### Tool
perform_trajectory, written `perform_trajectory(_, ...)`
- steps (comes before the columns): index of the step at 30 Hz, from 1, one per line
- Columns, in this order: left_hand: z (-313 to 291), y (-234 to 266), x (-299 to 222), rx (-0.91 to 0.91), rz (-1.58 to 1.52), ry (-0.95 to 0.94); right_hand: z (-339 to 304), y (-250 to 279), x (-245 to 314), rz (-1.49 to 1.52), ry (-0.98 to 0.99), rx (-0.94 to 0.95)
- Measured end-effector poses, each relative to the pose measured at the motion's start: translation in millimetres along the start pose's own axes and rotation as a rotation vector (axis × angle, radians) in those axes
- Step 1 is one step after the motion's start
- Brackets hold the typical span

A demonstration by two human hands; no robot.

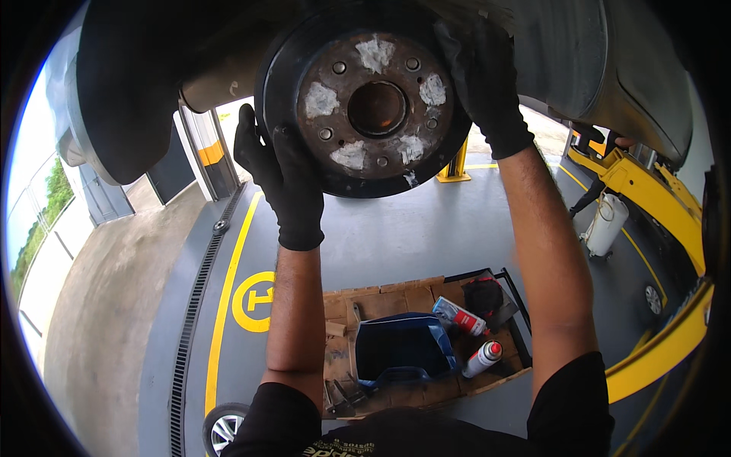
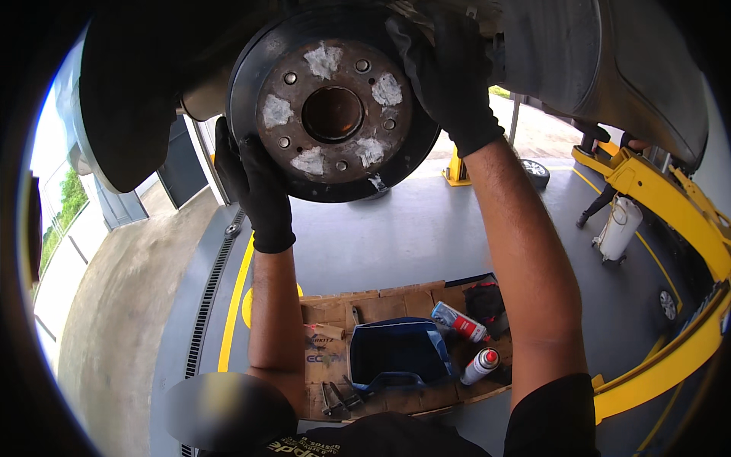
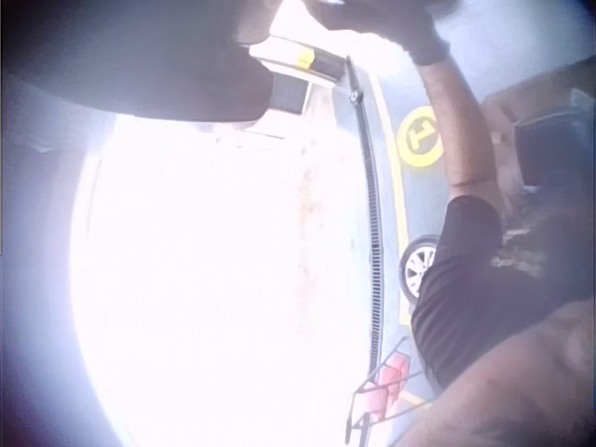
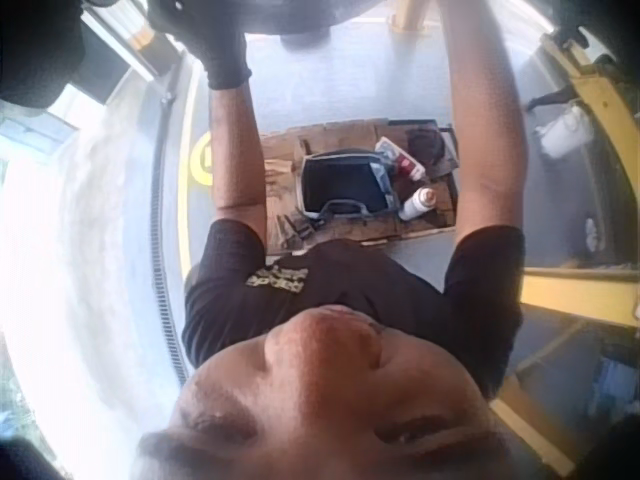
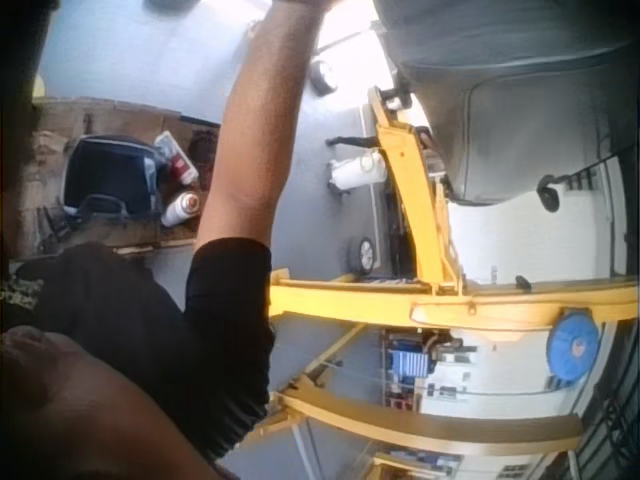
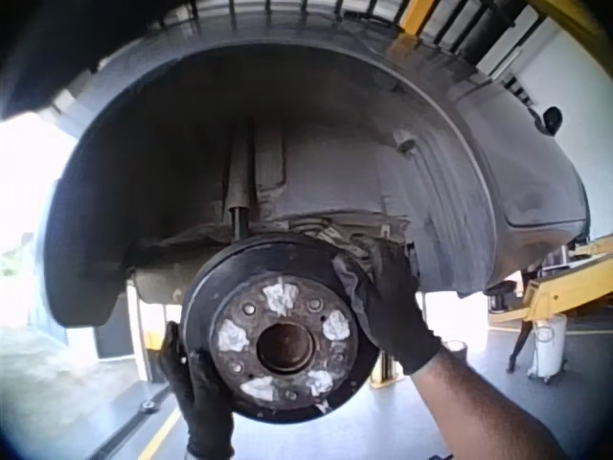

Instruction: The person sprays a lubricant onto a brake drum, then repeatedly attempts to fit the drum onto the rear wheel hub of a lifted car. The person removes and repositions the drum multiple times, trying to align it with the hub and brake assembly.

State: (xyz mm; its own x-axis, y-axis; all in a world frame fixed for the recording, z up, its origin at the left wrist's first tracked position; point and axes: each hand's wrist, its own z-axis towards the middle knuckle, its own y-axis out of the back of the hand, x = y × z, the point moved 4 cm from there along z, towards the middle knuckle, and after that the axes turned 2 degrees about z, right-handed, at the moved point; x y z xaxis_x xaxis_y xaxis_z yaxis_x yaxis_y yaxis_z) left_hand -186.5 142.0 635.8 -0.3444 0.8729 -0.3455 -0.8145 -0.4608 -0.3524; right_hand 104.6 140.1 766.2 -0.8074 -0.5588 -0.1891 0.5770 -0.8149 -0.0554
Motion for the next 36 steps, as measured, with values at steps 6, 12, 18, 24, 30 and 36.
perform_trajectory(6, 48, 67, -105, -0.101, 0.304, -0.646, 61, 91, 82, 0.032, 0.100, -0.079)
perform_trajectory(12, 52, 37, -57, -0.097, 0.312, -0.307, 35, 8, 45, 1.112, -0.129, -0.128)
perform_trajectory(18, 51, 7, 28, 0.038, 0.128, -0.166, 7, -50, -9, 1.364, -0.436, 0.218)
perform_trajectory(24, 65, 76, -125, 0.028, 0.215, -0.814, 64, 69, 45, 0.211, 0.229, 0.023)
perform_trajectory(30, 56, 36, -78, -0.106, 0.168, -0.377, 34, 105, 79, 0.187, -0.049, -0.352)
perform_trajectory(36, 56, 21, -28, 0.005, 0.518, -0.561, 24, -25, 36, 0.656, -0.129, 0.066)
